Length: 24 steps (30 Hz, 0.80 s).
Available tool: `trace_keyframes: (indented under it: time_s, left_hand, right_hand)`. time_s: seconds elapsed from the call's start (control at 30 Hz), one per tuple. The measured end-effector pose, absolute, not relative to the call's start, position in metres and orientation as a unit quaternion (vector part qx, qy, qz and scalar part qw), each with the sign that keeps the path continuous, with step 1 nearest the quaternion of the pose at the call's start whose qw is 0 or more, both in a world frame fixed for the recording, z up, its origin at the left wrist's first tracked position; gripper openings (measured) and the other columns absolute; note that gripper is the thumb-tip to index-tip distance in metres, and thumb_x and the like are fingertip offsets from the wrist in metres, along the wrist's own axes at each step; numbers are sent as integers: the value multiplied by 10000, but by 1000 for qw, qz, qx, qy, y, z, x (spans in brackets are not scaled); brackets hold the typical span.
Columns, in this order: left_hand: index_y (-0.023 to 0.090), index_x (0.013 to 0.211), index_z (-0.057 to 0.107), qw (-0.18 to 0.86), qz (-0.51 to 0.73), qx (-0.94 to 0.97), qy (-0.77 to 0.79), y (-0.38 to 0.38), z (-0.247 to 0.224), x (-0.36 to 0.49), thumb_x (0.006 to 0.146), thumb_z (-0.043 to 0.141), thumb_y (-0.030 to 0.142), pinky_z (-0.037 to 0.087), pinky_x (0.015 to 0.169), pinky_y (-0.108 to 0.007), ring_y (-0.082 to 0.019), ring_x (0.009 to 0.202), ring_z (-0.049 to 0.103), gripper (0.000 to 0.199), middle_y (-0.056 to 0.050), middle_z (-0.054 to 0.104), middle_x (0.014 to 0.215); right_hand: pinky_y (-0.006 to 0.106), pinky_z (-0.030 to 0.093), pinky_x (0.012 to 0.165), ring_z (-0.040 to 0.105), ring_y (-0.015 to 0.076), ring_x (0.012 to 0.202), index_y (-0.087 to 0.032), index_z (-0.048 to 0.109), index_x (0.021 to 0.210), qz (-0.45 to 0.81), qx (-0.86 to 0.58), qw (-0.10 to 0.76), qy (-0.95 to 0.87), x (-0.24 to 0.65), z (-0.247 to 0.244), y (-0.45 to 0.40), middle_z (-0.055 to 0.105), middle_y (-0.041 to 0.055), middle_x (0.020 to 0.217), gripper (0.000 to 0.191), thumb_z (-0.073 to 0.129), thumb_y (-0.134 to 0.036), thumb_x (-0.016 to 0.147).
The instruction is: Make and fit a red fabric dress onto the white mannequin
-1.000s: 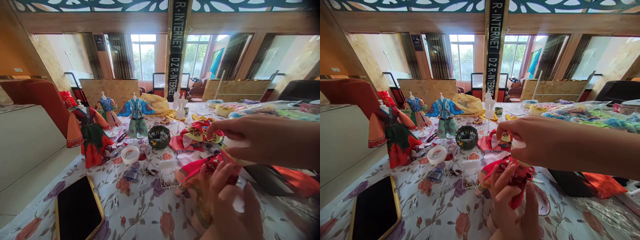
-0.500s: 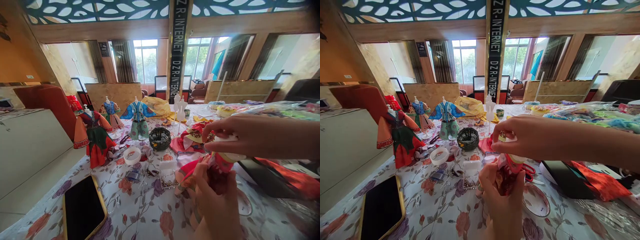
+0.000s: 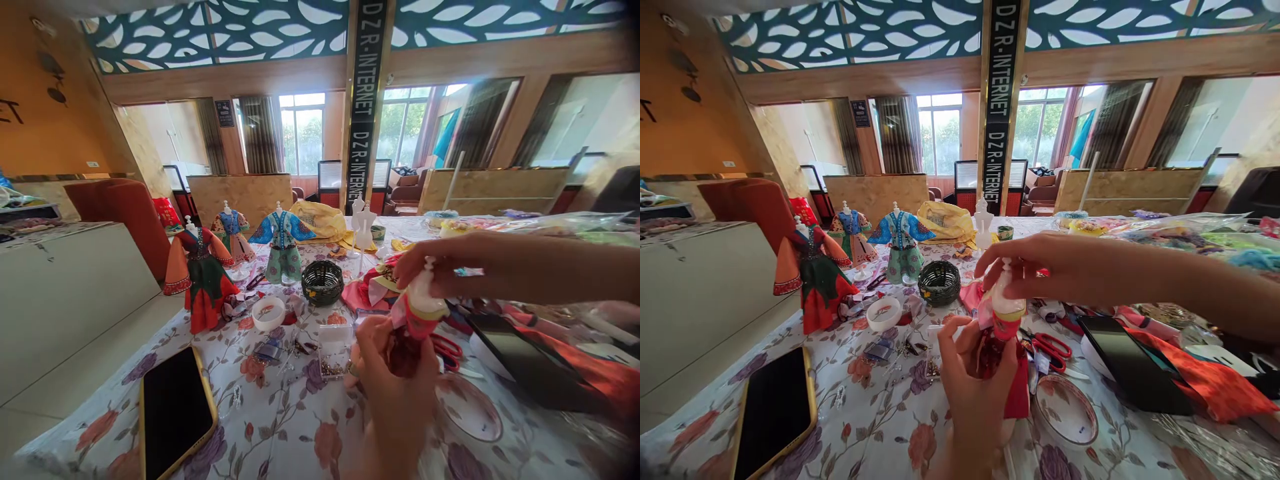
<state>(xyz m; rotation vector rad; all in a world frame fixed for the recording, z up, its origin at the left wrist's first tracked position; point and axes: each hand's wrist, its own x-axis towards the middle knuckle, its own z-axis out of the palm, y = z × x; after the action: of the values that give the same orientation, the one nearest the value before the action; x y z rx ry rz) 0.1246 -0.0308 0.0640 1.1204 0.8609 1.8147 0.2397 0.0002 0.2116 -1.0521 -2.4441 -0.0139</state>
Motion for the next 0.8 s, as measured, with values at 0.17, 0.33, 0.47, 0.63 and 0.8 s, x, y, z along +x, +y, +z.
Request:
trace_keyframes:
  time_s: [0.17,0.33,0.47,0.63,0.8]
  left_hand:
    - [243,1049,436,502,693,456,243,-14,69,95,704,690,132,497,781,-235,-121,831,650,442,12,678,893]
    - [235,1087,462,590,641,463,165,5,70,70,659,768,242,485,785,-254,-139,825,656,526,2,696,878]
    - [233,1109,505,591,609,491,197,13,73,59,595,832,288,501,763,-270,-150,782,667,612,0,705,844]
    - [214,1178,562,539,616,522,242,15,87,53,670,759,476,522,816,-321,-189,867,673,605,-78,701,1029]
    - [249,1152,639,433,627,599,246,12,108,52,744,721,373,467,972,-353,-215,1101,600,434,-63,611,1271]
  right_hand:
    - [239,437,642,625,113,719,-255,668,994,60,-381,225,-895,234,219,12,714,-27,868,158,561,-269,879]
    - [260,426,629,636,141,669,-242,701,911,-12,-426,328,-843,215,208,8,709,-33,734,143,668,-299,783]
    - [282,464,645,676,174,699,-269,702,906,9,-438,370,-819,210,199,8,728,-29,746,167,700,-326,749]
    - [313,499,700,680,190,763,-276,693,1034,47,-442,408,-797,211,187,8,737,-8,865,245,639,-351,807]
    - [317,516,799,648,183,935,-274,601,1197,85,-395,455,-793,223,167,5,681,20,1084,320,520,-357,899]
